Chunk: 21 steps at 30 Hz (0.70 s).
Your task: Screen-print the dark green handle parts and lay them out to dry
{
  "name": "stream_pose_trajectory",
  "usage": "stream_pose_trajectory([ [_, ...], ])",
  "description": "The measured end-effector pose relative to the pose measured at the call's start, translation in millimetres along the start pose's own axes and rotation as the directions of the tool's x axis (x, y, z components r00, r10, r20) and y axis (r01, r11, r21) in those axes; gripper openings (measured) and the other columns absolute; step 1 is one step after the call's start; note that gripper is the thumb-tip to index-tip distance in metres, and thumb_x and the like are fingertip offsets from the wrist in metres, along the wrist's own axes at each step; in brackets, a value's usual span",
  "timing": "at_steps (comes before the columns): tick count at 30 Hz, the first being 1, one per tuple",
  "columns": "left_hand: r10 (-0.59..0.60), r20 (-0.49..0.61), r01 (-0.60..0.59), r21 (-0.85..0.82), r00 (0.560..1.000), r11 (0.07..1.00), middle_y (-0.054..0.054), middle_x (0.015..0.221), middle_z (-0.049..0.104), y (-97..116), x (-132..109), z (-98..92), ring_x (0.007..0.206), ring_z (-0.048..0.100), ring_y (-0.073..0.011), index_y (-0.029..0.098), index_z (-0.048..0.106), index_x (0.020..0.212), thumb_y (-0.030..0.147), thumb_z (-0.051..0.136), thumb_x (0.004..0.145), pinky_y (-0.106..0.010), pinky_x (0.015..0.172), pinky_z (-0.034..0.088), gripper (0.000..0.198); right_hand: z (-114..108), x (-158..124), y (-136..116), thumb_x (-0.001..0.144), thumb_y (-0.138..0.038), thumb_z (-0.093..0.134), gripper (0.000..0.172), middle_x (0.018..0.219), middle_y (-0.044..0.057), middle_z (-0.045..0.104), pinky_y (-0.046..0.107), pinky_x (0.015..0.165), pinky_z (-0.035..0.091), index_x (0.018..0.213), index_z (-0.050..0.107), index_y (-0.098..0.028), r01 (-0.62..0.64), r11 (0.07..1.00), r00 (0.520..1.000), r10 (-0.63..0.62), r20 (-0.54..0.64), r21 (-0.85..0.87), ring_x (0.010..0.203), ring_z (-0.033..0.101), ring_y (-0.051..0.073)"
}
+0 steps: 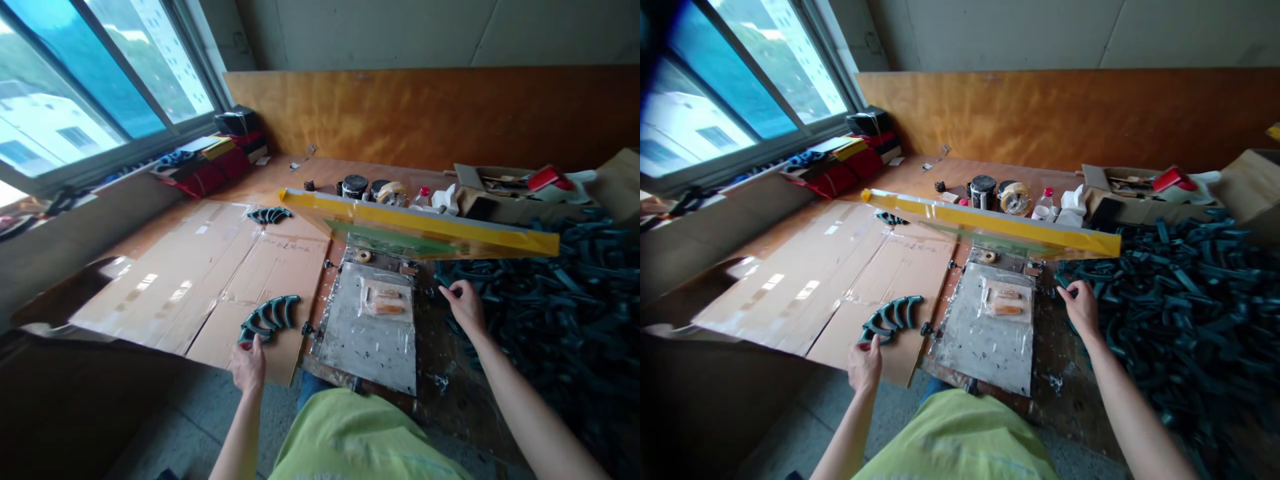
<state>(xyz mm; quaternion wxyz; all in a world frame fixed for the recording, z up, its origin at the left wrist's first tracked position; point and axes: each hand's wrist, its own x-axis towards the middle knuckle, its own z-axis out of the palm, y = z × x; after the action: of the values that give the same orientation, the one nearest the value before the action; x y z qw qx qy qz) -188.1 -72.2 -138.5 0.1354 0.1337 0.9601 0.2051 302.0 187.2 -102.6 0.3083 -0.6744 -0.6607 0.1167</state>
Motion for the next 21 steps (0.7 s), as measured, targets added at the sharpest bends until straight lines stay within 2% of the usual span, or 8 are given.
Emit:
stream_pose_trajectory([
  [2,0.092,-0.053,-0.092,0.008,0.994,0.996,-0.021,0.138,0.051,15.4,-18.6,6.7,0.134,0.042,-0.0374,0.016,0.052,0.127,0.062,0.039,0.087,-0.052,0.106,0.038,0.062,2.2,-21.2,-24.3,0.087,-0.046,0.052,0.023,0.087,0.008,0.060,0.036,0.083,0.048,0.082,0.051,-0.023,0.171,0.979,0.985,-0.170,-0.021,0.111,0.086,0.058,0.024],
  [4,0.178,-0.054,-0.175,0.047,0.983,0.983,-0.019,0.146,0.043,34.6,-32.3,15.7,0.137,0.035,-0.0375,0.018,0.050,0.132,0.063,0.042,0.085,-0.052,0.109,0.033,0.066,10.1,-41.8,-49.7,0.091,-0.040,0.049,0.020,0.096,0.010,0.062,0.037,0.088,0.048,0.095,0.056,-0.022,0.314,0.927,0.946,-0.323,0.011,0.204,0.094,0.059,0.024],
  [6,0.184,-0.027,-0.181,0.107,0.982,0.978,-0.020,0.149,0.040,53.6,-37.2,24.2,0.137,0.033,-0.0404,0.017,0.050,0.134,0.066,0.043,0.083,-0.055,0.109,0.030,0.071,21.2,-58.2,-71.1,0.093,-0.031,0.049,0.021,0.106,0.010,0.062,0.038,0.092,0.048,0.109,0.059,-0.021,0.429,0.866,0.883,-0.462,0.085,0.255,0.102,0.059,0.024],
  [8,0.141,-0.003,-0.139,0.161,0.990,0.977,-0.022,0.147,0.041,69.1,-33.9,30.7,0.134,0.035,-0.0435,0.014,0.051,0.133,0.070,0.042,0.081,-0.058,0.106,0.031,0.077,32.6,-68.4,-86.0,0.093,-0.022,0.048,0.025,0.108,0.009,0.063,0.039,0.094,0.049,0.114,0.062,-0.022,0.503,0.824,0.819,-0.551,0.160,0.260,0.104,0.059,0.023],
  [11,0.061,0.001,-0.060,0.198,0.998,0.978,-0.026,0.142,0.044,82.5,-22.4,35.6,0.127,0.039,-0.0477,0.011,0.053,0.128,0.071,0.041,0.079,-0.064,0.099,0.034,0.079,45.8,-72.2,-98.3,0.091,-0.013,0.046,0.030,0.104,0.008,0.064,0.038,0.091,0.050,0.112,0.067,-0.021,0.561,0.799,0.772,-0.599,0.212,0.217,0.100,0.059,0.023],
  [13,0.056,-0.014,-0.052,0.208,0.998,0.977,-0.026,0.139,0.046,84.8,-16.2,36.3,0.127,0.039,-0.0483,0.010,0.055,0.124,0.066,0.045,0.079,-0.066,0.098,0.033,0.072,51.1,-70.2,-102.7,0.091,-0.011,0.046,0.032,0.102,0.009,0.065,0.040,0.091,0.050,0.112,0.068,-0.020,0.591,0.787,0.752,-0.617,0.231,0.177,0.099,0.058,0.024],
  [18,0.189,-0.002,-0.183,0.226,0.982,0.957,-0.019,0.138,0.051,71.8,-2.0,33.8,0.129,0.040,-0.0402,0.014,0.061,0.114,0.052,0.055,0.078,-0.057,0.103,0.033,0.052,56.1,-67.1,-103.7,0.092,-0.014,0.042,0.036,0.100,0.010,0.067,0.042,0.087,0.050,0.112,0.070,-0.023,0.616,0.782,0.748,-0.617,0.245,0.089,0.098,0.059,0.026],
  [21,0.324,0.032,-0.322,0.243,0.945,0.915,-0.018,0.138,0.052,65.1,25.9,31.1,0.128,0.042,-0.0372,0.015,0.061,0.114,0.051,0.060,0.076,-0.052,0.102,0.035,0.052,57.6,-70.0,-98.1,0.093,-0.019,0.042,0.037,0.100,0.009,0.067,0.043,0.084,0.053,0.114,0.070,-0.029,0.598,0.797,0.769,-0.600,0.220,0.085,0.092,0.062,0.026],
])
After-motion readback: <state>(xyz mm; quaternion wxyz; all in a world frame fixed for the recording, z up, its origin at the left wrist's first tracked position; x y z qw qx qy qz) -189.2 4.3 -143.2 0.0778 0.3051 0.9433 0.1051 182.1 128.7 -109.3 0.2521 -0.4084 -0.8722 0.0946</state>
